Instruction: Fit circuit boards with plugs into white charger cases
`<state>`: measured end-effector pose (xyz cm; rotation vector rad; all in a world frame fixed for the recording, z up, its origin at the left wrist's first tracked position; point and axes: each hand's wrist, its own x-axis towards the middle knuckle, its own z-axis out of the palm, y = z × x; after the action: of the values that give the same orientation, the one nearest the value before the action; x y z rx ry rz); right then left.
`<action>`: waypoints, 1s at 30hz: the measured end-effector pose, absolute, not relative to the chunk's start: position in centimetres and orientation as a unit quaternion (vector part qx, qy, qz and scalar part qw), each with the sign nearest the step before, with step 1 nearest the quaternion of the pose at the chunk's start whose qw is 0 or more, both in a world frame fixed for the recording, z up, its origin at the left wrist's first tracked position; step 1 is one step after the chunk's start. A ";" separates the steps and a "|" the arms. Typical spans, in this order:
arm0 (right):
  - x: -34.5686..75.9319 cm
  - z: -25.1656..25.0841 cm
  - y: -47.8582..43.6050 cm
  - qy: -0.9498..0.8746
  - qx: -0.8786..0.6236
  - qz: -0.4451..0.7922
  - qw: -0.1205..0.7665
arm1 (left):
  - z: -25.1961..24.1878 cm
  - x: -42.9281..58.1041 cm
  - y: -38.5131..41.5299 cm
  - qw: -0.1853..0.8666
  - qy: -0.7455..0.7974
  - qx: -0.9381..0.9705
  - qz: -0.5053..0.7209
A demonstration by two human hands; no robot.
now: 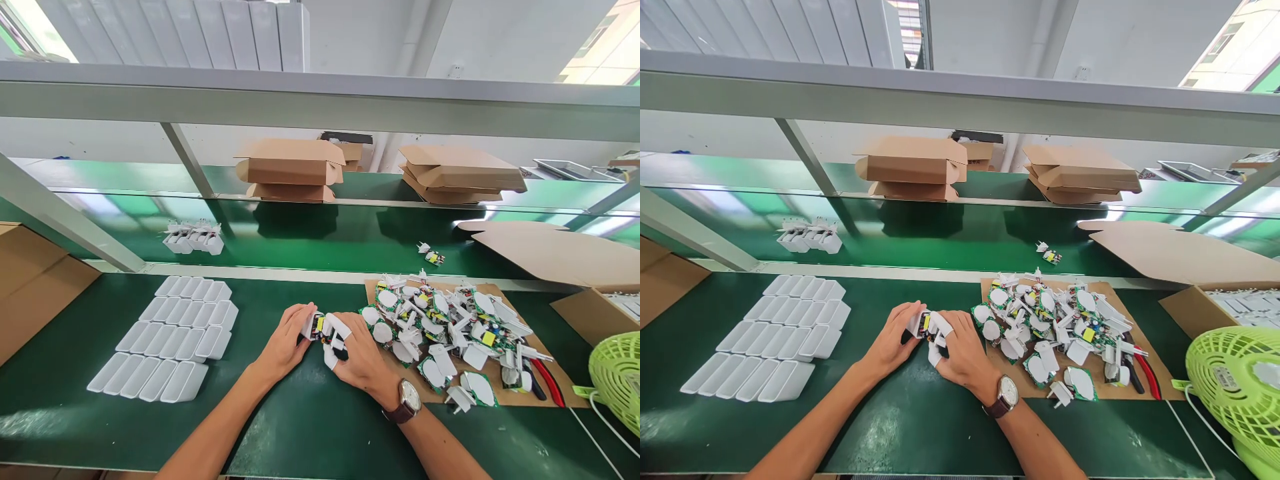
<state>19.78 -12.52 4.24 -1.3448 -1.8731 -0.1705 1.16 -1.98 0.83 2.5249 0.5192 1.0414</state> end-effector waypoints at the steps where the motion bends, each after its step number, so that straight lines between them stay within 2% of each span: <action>1: 19.8 4.2 -12.5 -0.740 -0.533 -0.070 0.404 | 0.9 1.2 -2.0 0.179 0.183 0.893 0.371; 30: 20.1 3.7 -12.3 -0.753 -0.530 -0.046 0.388 | 0.8 1.1 -2.1 0.190 0.209 0.894 0.348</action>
<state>20.14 -12.35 3.69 -1.3479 -1.9152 -0.1164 1.10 -2.05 0.85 2.5125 0.5877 0.9790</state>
